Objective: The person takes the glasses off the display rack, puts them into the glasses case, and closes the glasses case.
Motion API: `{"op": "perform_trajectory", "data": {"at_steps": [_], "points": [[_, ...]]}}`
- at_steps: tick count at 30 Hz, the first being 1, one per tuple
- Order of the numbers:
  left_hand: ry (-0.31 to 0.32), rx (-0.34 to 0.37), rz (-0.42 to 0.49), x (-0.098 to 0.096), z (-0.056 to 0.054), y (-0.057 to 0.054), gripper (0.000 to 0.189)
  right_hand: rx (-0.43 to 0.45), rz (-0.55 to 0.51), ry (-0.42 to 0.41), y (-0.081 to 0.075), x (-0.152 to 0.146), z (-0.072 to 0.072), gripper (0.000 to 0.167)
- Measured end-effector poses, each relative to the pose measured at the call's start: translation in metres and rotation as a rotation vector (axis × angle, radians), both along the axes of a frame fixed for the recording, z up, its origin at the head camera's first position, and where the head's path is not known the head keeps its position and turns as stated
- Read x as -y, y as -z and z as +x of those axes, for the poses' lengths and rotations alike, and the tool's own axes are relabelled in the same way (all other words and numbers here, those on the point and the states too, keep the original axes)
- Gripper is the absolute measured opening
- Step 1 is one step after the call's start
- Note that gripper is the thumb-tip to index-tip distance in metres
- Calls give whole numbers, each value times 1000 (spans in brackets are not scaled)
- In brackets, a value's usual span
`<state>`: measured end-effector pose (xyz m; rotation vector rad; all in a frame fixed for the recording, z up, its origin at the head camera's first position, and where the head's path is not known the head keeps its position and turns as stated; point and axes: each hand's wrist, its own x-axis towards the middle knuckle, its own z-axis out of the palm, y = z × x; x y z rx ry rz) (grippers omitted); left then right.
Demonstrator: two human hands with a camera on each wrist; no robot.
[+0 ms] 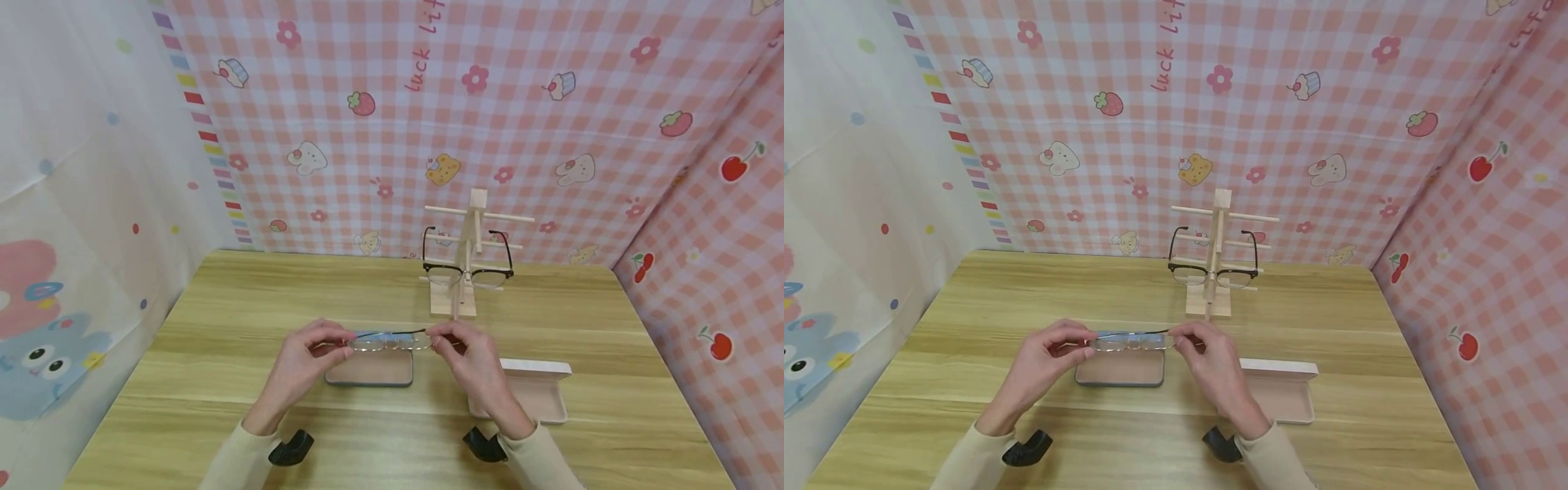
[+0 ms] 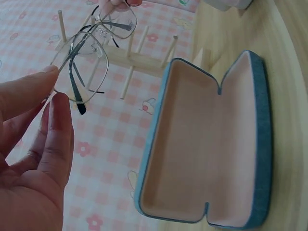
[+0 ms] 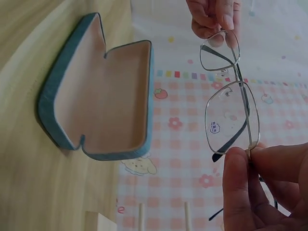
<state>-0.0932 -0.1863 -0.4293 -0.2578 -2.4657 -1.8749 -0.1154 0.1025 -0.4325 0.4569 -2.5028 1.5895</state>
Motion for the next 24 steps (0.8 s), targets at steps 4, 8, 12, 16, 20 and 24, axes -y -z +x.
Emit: {"op": "perform_trajectory", "data": {"at_steps": [4, 8, 12, 16, 20, 24], "points": [[18, -35, 7, 2, 2, 6, 17, 43, -41, -4, 5, 2, 3, 12], [11, -47, 8, 4, 5, 11, 16, 85, -62, -13, 10, 5, 5, 12], [-15, -14, -1, 4, 8, 16, 17, 121, -53, -18, 13, 6, 8, 12], [-20, 21, 3, 5, 10, 19, 19, 143, -64, -31, 17, 8, 9, 12], [-14, 42, 4, 6, 11, 23, 20, 168, -86, -50, 23, 10, 9, 12], [-12, 63, 0, 9, 13, 29, 20, 214, -97, -70, 27, 12, 9, 13]]}}
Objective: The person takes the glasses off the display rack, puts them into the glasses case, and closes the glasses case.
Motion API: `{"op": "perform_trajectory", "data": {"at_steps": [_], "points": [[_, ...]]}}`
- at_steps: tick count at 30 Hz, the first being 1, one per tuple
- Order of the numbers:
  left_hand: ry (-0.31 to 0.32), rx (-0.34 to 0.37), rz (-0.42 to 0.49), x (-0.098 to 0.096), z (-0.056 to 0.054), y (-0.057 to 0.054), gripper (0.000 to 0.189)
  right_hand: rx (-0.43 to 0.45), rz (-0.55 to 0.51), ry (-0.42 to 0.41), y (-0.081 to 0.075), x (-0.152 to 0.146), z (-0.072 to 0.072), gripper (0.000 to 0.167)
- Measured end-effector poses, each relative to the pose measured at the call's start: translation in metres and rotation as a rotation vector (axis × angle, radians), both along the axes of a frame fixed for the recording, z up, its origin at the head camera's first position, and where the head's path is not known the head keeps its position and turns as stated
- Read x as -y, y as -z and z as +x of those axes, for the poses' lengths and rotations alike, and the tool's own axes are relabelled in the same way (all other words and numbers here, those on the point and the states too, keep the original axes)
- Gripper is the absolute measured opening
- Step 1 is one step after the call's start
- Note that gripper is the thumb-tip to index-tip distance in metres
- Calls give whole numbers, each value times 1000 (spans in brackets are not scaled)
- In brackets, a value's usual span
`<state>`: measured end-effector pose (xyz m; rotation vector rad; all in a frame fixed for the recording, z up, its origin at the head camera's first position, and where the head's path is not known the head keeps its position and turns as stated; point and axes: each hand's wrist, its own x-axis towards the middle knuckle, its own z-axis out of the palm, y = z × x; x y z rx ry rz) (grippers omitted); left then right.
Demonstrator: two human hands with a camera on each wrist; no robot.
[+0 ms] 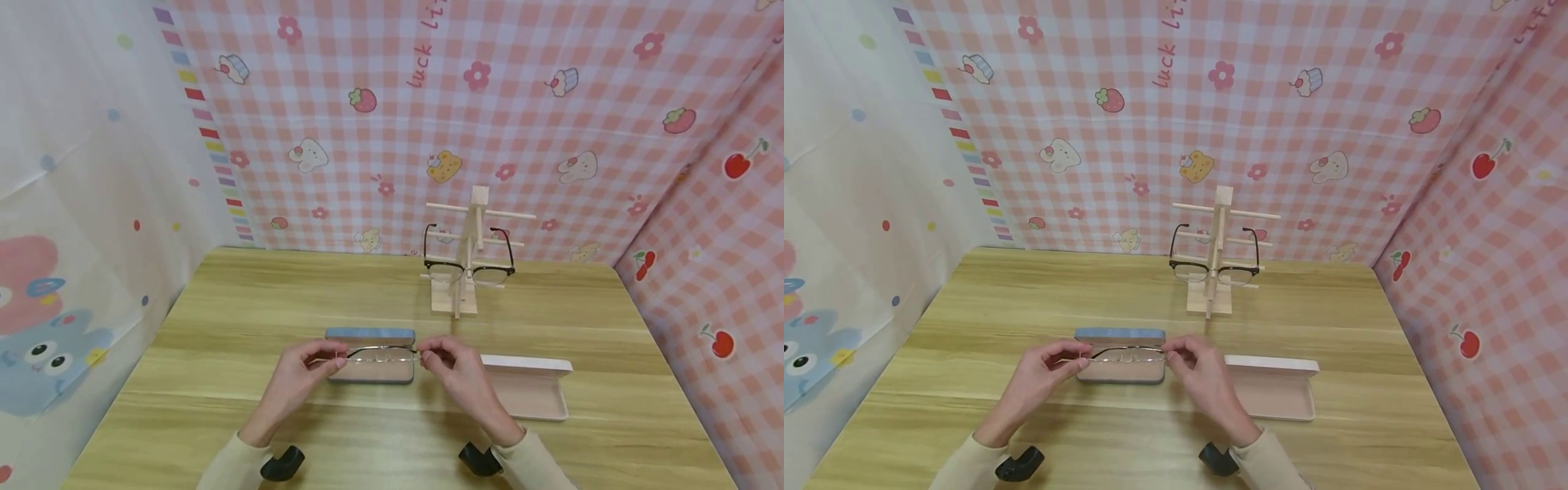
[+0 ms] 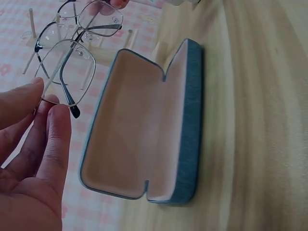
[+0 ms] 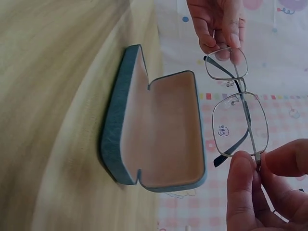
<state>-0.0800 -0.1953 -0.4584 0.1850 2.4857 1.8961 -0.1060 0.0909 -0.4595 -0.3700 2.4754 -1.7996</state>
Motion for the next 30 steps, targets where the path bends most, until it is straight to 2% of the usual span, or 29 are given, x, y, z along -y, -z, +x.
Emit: {"op": "perform_trajectory", "data": {"at_steps": [11, 17, 22, 30], "points": [[-24, 42, 1, 3, 2, 13, 24, 61, 9, -42, 10, 2, 1, 20], [-30, 61, 2, 6, 2, 18, 28, 49, 2, -70, 17, 3, 2, 18], [-37, 87, 39, 9, 2, 22, 30, 49, 15, -56, 23, 6, 2, 16], [-111, 139, 99, 9, 0, 27, 29, 74, 12, -26, 30, 12, -1, 15]]}}
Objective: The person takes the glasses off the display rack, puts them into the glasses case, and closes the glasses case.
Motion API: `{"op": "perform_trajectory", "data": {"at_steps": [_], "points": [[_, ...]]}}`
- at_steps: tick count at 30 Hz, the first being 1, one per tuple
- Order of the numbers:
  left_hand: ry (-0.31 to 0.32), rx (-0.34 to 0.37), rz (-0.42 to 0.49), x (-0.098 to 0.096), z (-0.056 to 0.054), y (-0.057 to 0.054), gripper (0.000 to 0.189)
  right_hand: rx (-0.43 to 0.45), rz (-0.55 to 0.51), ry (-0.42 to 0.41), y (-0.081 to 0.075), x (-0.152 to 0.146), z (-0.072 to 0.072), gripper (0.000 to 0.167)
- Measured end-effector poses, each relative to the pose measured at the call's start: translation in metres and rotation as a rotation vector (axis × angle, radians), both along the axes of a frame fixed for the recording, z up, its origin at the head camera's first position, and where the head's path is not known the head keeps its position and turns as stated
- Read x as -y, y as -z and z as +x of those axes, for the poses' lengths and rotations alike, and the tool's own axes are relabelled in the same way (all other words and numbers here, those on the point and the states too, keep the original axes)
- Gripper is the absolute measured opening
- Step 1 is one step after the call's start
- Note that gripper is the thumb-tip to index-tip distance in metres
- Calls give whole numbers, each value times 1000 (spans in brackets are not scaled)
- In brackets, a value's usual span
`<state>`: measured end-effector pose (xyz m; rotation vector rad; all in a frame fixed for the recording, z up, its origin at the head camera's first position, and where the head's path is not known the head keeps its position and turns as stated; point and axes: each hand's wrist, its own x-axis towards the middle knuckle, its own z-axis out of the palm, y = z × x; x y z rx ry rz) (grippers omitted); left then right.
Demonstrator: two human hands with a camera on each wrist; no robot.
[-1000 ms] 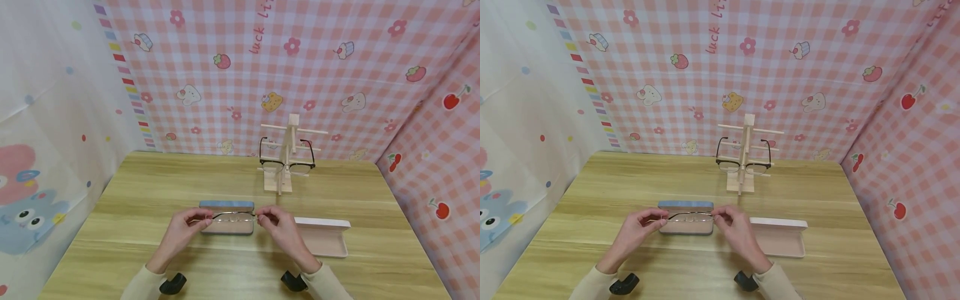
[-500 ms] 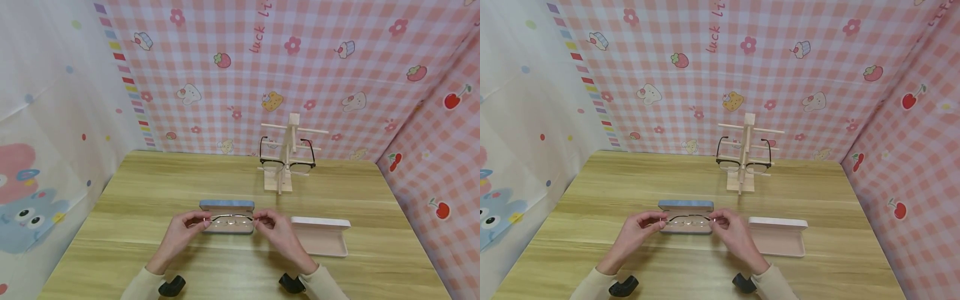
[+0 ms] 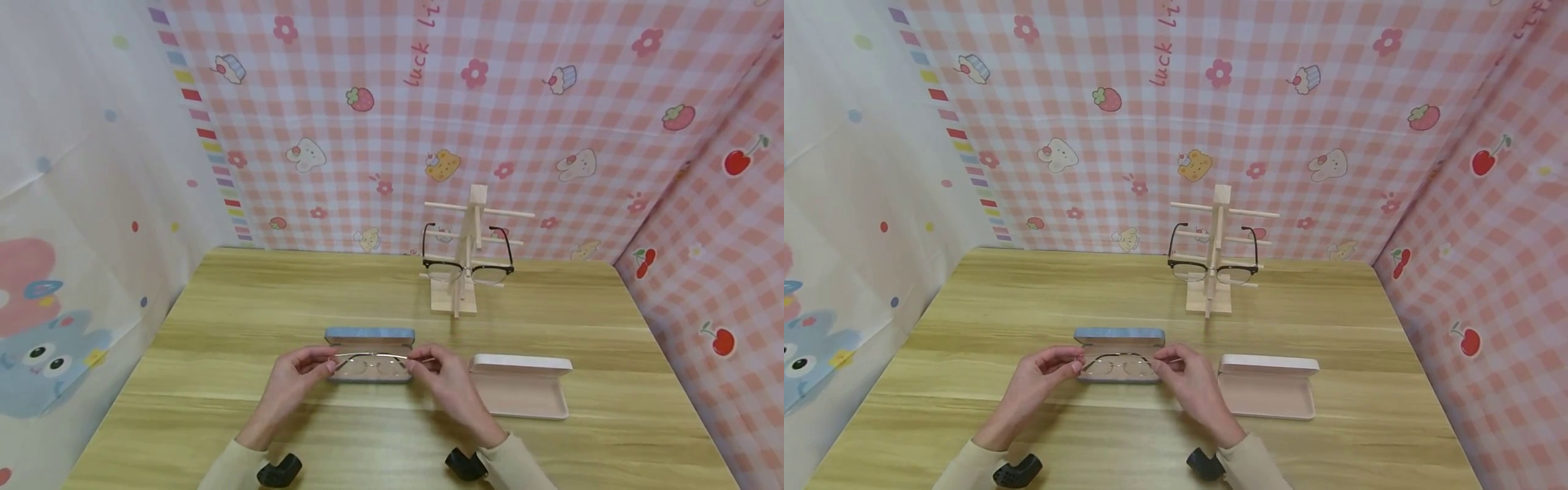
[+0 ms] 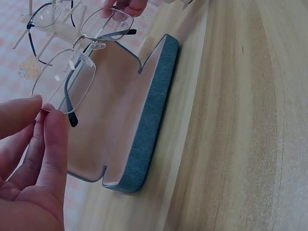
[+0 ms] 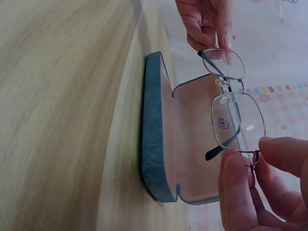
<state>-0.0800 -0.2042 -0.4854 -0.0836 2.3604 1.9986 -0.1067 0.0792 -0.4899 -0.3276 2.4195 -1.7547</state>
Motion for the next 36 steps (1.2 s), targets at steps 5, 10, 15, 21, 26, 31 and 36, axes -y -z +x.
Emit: {"op": "perform_trajectory", "data": {"at_steps": [5, 10, 15, 21, 26, 31, 36], "points": [[-33, 22, 51, -1, -1, 1, 30, -3, 5, 15, 4, 3, -2, 12], [-56, 44, 80, -1, -3, 4, 29, -23, -8, 27, 7, 5, -4, 8], [-72, 42, 63, -2, -6, 8, 27, -34, -7, 33, 11, 6, -7, 8], [-95, 42, 2, -4, -9, 11, 25, -47, 43, 31, 14, 7, -12, 8], [-110, 78, -40, -5, -11, 14, 24, -30, 61, 34, 16, 8, -14, 8], [-100, 85, -56, -5, -14, 16, 22, -16, 59, 25, 17, 8, -17, 9], [-86, 81, -59, -5, -14, 17, 20, -17, 71, 32, 19, 8, -19, 9]]}}
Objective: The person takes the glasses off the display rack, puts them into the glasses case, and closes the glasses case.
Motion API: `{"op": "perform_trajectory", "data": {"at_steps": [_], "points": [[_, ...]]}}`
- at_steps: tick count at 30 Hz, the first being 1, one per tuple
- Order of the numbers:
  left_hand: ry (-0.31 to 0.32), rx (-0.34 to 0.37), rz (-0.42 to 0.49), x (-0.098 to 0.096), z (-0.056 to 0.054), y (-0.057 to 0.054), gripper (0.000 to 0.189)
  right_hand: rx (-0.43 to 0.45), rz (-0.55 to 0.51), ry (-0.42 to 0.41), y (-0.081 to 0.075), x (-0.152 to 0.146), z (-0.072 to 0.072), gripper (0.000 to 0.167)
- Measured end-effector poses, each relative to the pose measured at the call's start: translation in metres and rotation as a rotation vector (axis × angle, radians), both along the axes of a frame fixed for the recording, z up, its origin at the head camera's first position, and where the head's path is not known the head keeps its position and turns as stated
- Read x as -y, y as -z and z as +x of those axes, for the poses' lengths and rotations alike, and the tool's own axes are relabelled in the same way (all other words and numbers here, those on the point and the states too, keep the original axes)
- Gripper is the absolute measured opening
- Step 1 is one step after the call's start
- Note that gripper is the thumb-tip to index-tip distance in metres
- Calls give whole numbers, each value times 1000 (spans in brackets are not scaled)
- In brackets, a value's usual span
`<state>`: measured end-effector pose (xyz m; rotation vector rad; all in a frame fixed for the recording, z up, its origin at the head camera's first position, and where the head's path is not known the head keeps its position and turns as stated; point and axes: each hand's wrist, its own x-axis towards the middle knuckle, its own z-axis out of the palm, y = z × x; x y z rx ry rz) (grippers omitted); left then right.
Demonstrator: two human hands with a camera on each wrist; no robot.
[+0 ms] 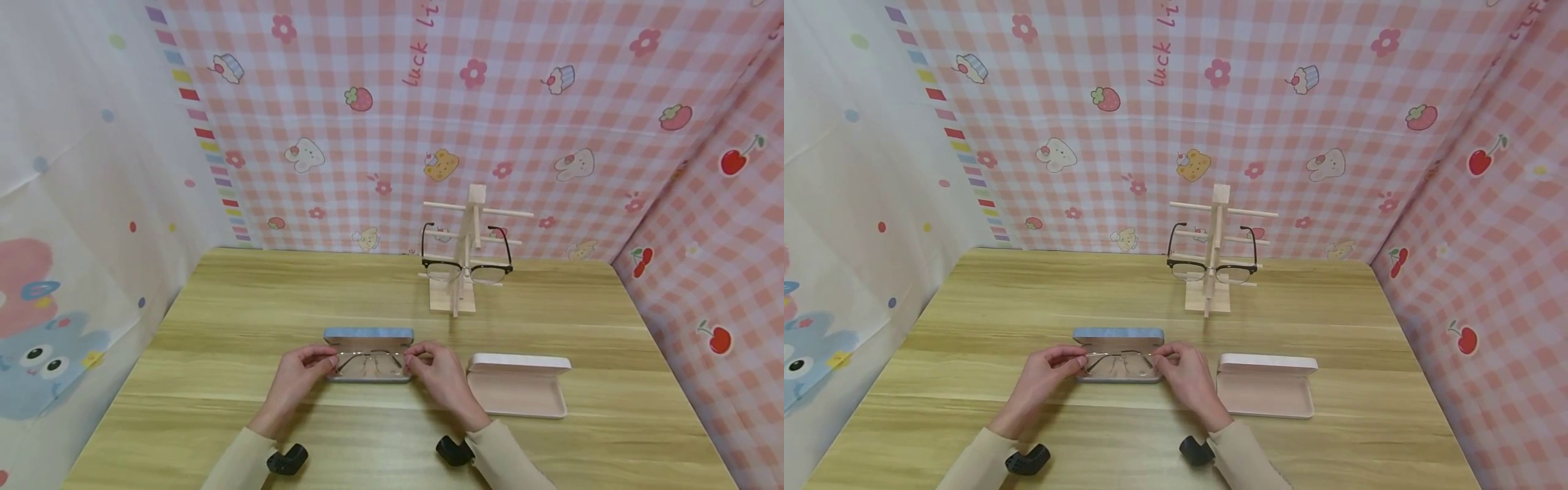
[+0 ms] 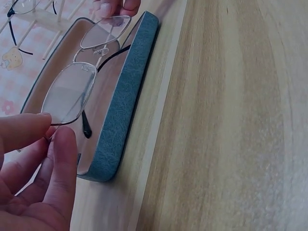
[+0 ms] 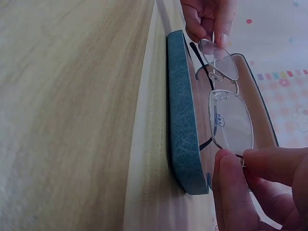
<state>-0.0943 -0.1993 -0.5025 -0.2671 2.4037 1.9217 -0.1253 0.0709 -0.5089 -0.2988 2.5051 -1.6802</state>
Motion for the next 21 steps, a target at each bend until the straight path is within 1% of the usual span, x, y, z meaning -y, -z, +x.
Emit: {"op": "perform_trajectory", "data": {"at_steps": [3, 7, 14, 21], "points": [[3, 12, -6, 0, -1, 2, 19, 3, 2, 5, 0, 0, -1, 8], [2, 20, -42, 0, -3, 4, 18, 5, 22, 5, 1, 0, -2, 8], [14, -3, -161, -1, -6, 2, 15, -13, 77, -7, 1, -1, -6, 7], [32, -35, -262, 1, -9, 2, 15, -4, 113, -12, 3, 0, -11, 6]]}}
